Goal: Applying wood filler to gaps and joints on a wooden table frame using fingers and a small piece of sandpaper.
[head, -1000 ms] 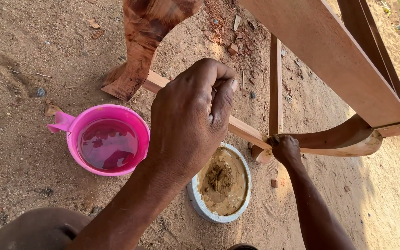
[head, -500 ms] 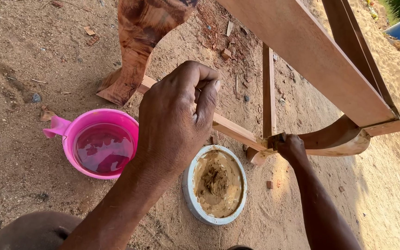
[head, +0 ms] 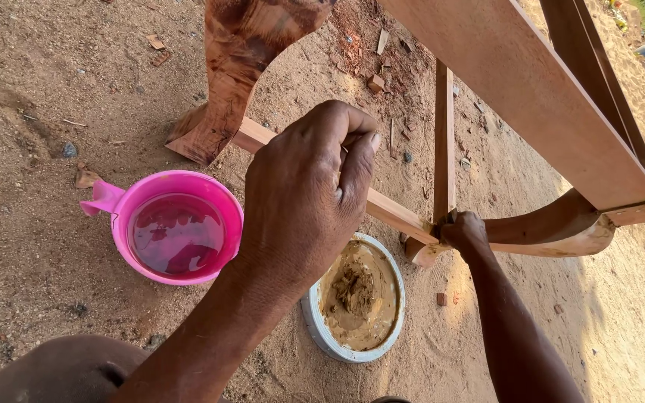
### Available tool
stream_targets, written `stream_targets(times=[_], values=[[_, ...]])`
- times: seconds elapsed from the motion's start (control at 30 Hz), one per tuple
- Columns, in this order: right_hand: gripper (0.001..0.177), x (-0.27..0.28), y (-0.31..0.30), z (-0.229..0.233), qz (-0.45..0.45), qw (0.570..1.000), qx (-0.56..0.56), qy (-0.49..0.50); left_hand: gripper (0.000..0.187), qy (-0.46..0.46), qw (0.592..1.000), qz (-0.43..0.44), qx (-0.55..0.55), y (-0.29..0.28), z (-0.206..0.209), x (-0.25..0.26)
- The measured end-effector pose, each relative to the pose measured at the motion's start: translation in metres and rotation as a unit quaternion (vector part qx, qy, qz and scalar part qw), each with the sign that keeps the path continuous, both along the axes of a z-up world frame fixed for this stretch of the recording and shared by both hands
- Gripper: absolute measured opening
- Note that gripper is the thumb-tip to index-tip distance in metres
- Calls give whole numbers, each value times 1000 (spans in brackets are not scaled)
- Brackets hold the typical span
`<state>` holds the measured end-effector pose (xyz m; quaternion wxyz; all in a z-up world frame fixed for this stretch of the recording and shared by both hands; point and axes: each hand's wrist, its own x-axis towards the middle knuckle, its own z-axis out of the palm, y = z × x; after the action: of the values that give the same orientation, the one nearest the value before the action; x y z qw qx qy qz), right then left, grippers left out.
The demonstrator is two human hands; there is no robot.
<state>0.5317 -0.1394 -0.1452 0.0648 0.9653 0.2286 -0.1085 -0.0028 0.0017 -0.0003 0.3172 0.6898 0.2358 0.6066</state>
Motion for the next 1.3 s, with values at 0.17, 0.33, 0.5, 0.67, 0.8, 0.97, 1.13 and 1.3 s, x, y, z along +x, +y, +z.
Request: stream_targets(times=[0.17, 0.33, 0.5, 0.67, 0.8, 0.97, 1.13, 1.3], values=[[35, -41, 13, 16, 10, 999, 25, 19, 7, 0, 1000, -4, -2, -4, 0, 2], [19, -20, 1, 24, 16, 986, 127, 108, 9, 9, 1000, -5, -10, -1, 3, -5], [24, -57, -10, 45, -14, 993, 114, 30, 9, 10, 1000, -7, -17, 1, 8, -10], [28, -57, -47, -10, 282, 938, 109, -169, 9, 19, 1000, -7, -17, 0, 6, -8], [35, -113, -58, -30, 345, 874, 237, -246, 8, 25, 1000, -10, -10, 2, -1, -3], [33, -113, -66, -22, 332, 889, 239, -207, 11, 40, 999, -6, -2, 3, -2, 3], [34, -86, -74, -1, 411, 878, 144, -200, 9, 43, 999, -2, 5, 1, -4, -1], [33, -9, -69, 20, 303, 942, 26, -144, 10, 15, 1000, -13, -5, 2, 2, -8]])
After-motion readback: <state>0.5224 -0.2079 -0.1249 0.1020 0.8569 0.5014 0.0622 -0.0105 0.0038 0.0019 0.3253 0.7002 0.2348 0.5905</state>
